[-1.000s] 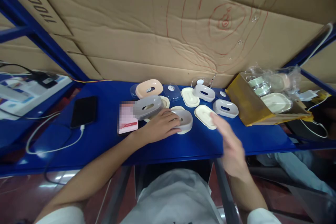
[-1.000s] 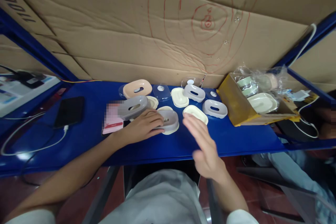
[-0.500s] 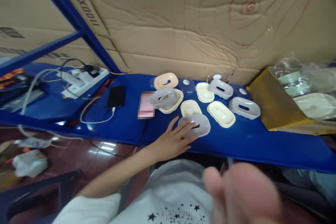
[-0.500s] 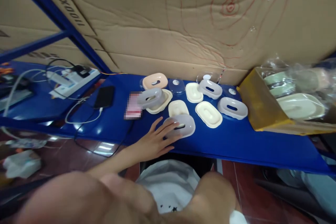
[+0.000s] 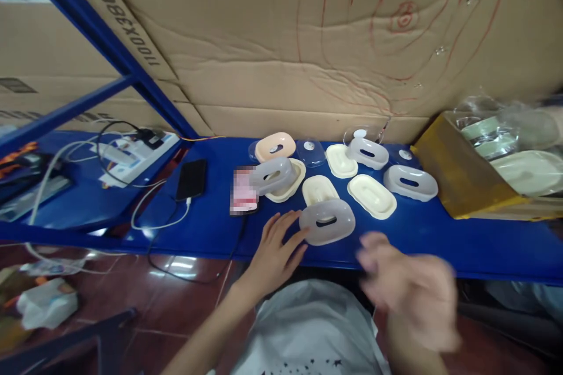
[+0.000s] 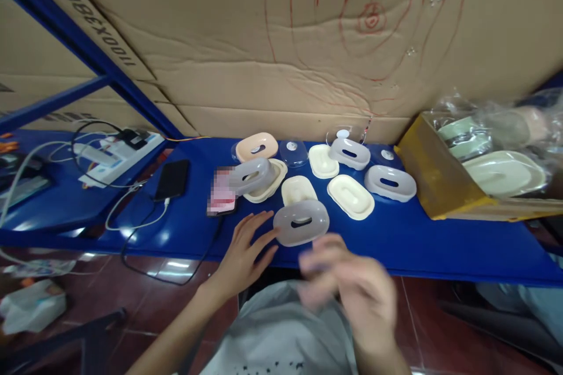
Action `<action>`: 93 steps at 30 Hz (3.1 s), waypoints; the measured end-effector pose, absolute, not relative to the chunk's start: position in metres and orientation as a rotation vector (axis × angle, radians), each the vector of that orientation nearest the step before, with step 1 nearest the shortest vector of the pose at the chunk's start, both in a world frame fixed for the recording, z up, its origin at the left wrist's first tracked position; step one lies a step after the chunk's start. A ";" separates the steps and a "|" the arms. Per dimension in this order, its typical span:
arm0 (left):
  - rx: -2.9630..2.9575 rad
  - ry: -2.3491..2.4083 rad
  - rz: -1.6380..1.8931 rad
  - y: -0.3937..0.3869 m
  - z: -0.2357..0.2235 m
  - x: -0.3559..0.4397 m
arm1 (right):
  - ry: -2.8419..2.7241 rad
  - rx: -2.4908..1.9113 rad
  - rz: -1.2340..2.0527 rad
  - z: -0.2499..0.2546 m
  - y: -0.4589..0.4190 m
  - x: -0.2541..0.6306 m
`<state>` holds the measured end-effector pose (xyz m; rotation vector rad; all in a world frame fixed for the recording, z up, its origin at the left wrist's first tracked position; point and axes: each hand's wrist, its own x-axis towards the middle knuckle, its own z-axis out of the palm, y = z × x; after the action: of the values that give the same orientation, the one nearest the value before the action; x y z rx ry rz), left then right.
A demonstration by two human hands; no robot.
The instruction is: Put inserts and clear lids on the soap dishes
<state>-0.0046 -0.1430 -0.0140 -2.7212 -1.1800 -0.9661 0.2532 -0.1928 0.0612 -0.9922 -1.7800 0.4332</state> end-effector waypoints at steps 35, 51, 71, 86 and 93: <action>-2.406 -1.901 -0.545 -0.067 -0.001 -0.059 | -2.202 -1.403 -0.256 -0.042 -0.153 0.287; -2.886 -0.834 -0.509 -0.011 0.027 -0.010 | -2.184 -1.406 0.041 -0.026 -0.159 0.280; -2.928 -1.033 -0.986 -0.006 0.009 -0.019 | -1.988 -1.680 -0.171 -0.028 -0.156 0.273; -3.292 -0.708 -0.764 -0.039 -0.004 -0.043 | -2.074 -1.469 -0.205 -0.018 -0.145 0.260; -3.322 -0.757 -0.587 -0.038 -0.002 -0.039 | -2.039 -1.501 -0.320 -0.022 -0.148 0.253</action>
<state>-0.0389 -0.0378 -0.0024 -3.3219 -0.7565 -0.5868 0.2532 -0.1478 -0.0217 -1.5012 -2.0388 -0.3196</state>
